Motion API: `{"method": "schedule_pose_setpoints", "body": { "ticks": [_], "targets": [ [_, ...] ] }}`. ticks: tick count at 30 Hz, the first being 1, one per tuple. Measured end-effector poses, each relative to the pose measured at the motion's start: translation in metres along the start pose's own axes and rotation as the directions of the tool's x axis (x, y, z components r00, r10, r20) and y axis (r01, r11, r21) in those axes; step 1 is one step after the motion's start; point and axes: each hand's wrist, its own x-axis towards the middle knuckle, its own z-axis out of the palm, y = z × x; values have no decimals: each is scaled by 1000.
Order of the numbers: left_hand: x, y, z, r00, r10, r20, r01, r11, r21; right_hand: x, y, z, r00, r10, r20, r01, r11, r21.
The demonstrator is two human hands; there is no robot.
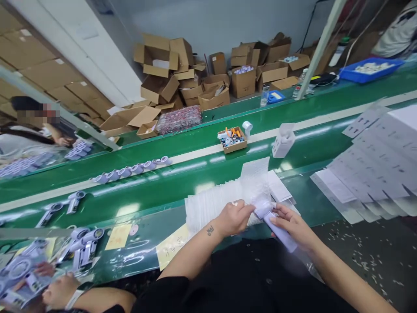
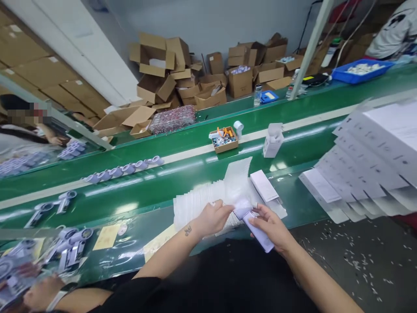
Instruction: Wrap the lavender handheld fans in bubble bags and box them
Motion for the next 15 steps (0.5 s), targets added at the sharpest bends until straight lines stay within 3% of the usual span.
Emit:
{"method": "schedule_pose_setpoints", "body": {
  "ticks": [4, 5, 9, 13, 15],
  "targets": [
    [5, -2, 19, 967, 236, -92, -221, 963, 153, -14, 8, -6, 995, -53, -80, 59, 996, 73],
    [11, -2, 24, 967, 225, -121, -202, 963, 177, -15, 11, -7, 992, -67, -105, 77, 993, 89],
    [34, 8, 40, 984, -24, -177, 58, 980, 188, -19, 16, -12, 966, -126, -224, 156, 980, 122],
    [37, 33, 54, 990, 106, -88, -97, 990, 103, -26, 13, -21, 950, -79, -301, 142, 971, 193],
    [34, 43, 64, 996, 81, -46, -79, 996, 44, -30, 12, -25, 942, -60, -330, 150, 956, 252]
  ]
}}
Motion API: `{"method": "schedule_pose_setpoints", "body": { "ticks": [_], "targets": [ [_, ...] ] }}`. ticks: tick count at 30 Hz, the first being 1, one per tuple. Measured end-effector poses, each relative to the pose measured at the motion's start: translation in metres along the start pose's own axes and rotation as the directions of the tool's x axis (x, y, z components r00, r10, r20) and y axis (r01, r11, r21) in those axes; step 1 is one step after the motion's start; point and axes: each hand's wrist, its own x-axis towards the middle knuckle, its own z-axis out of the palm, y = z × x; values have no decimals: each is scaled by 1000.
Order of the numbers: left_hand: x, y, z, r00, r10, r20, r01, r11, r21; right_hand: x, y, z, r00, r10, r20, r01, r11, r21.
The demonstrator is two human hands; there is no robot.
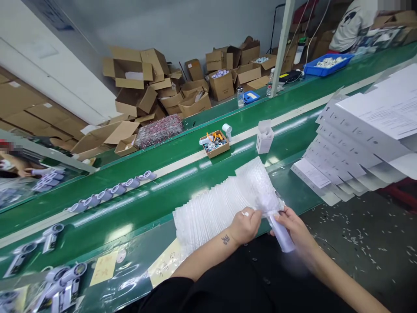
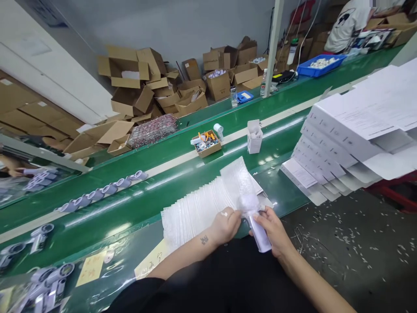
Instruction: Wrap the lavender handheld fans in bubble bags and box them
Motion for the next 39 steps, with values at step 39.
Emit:
{"method": "schedule_pose_setpoints", "body": {
  "ticks": [39],
  "targets": [
    [94, 27, 25, 739, -194, 646, 644, -79, -761, 54, -52, -101, 972, -223, -69, 220, 974, -48]
  ]
}}
